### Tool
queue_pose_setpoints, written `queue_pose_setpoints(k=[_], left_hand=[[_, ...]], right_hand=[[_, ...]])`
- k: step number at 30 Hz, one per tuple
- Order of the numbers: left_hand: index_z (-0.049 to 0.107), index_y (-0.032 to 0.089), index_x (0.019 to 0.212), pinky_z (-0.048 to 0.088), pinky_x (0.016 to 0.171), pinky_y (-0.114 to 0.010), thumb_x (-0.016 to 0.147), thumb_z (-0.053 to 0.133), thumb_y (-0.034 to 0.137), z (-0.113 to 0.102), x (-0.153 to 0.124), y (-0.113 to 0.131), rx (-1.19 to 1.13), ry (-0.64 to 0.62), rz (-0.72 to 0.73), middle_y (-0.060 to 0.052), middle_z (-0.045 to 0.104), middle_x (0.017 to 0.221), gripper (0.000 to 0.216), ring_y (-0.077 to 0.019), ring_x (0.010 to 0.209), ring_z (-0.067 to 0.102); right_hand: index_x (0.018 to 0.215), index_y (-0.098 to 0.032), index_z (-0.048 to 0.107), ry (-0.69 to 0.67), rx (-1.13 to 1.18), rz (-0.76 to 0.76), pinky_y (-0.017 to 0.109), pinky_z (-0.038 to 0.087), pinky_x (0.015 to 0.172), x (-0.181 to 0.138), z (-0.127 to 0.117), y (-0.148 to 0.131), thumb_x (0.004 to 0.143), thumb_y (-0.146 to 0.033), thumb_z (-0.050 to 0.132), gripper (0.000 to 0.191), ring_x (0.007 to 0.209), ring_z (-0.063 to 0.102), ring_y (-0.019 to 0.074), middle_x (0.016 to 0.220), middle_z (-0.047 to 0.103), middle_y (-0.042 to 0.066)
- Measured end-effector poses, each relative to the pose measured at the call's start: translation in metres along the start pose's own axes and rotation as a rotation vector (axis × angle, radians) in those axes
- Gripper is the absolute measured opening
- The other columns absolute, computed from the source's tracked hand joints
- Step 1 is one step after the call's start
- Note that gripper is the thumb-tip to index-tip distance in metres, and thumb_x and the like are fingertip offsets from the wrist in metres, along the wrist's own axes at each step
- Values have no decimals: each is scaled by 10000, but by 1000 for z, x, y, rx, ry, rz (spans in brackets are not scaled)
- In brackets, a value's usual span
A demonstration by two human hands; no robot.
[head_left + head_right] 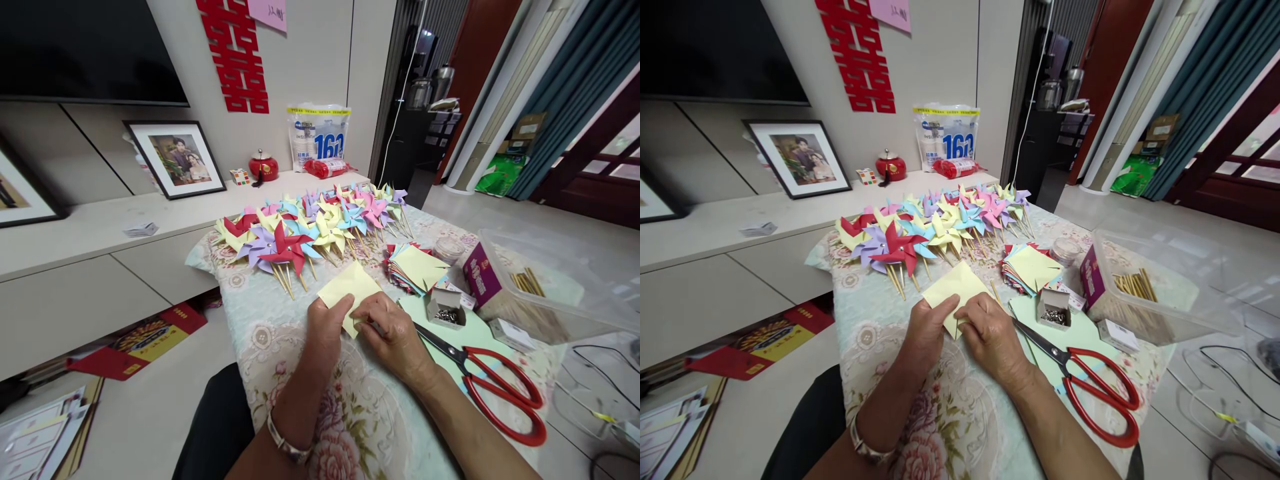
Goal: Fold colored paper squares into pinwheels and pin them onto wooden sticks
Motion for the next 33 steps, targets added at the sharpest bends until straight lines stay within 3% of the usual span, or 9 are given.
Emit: queue_pose_setpoints(k=[5, 13, 17, 29, 33], left_hand=[[728, 132, 867, 432, 545, -226, 651, 792, 252, -4, -1, -1, 31, 38, -27, 4, 694, 688, 256, -113, 555, 559], [698, 125, 848, 268, 429, -200, 683, 774, 305, -3, -3, -1, 104, -25, -37, 44, 581, 593, 257, -62, 462, 387], [618, 142, 693, 256, 430, -213, 694, 747, 297, -1, -5, 2, 156, -32, -2, 73, 459, 500, 201, -61, 445, 315], [562, 178, 633, 268, 447, -220, 721, 674, 323, 2, -10, 5, 260, -59, -7, 87, 393, 485, 204, -81, 461, 300], [489, 200, 518, 288, 446, -222, 690, 660, 308, 4, -13, 7, 288, -41, -28, 77, 378, 450, 266, -87, 449, 323]], right_hand=[[963, -187, 636, -34, 9, -44, 322, 478, 743, 0, 4, -7, 895, -42, 493, 215, 859, 579, 205, 897, 609, 77], [821, -203, 645, -25, 46, 70, 310, 444, 725, 3, -1, -5, 907, -98, 549, 166, 814, 572, 195, 815, 618, 47], [801, -212, 664, 7, 110, 126, 293, 425, 706, 4, -5, -2, 903, -124, 583, 157, 766, 565, 177, 770, 626, 20], [737, -188, 673, 76, 171, 350, 260, 399, 604, 0, -8, 18, 870, -250, 619, 157, 635, 531, 148, 691, 587, 2], [706, -186, 653, 96, 201, 404, 246, 379, 551, -1, -8, 23, 846, -292, 626, 177, 582, 496, 135, 647, 561, -13]])
Point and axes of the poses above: each hand's wrist, its own x-axis towards the middle knuckle, its own z-axis out of the palm, y = z × x, the point moved 7 cm from there along x, towards the middle knuckle
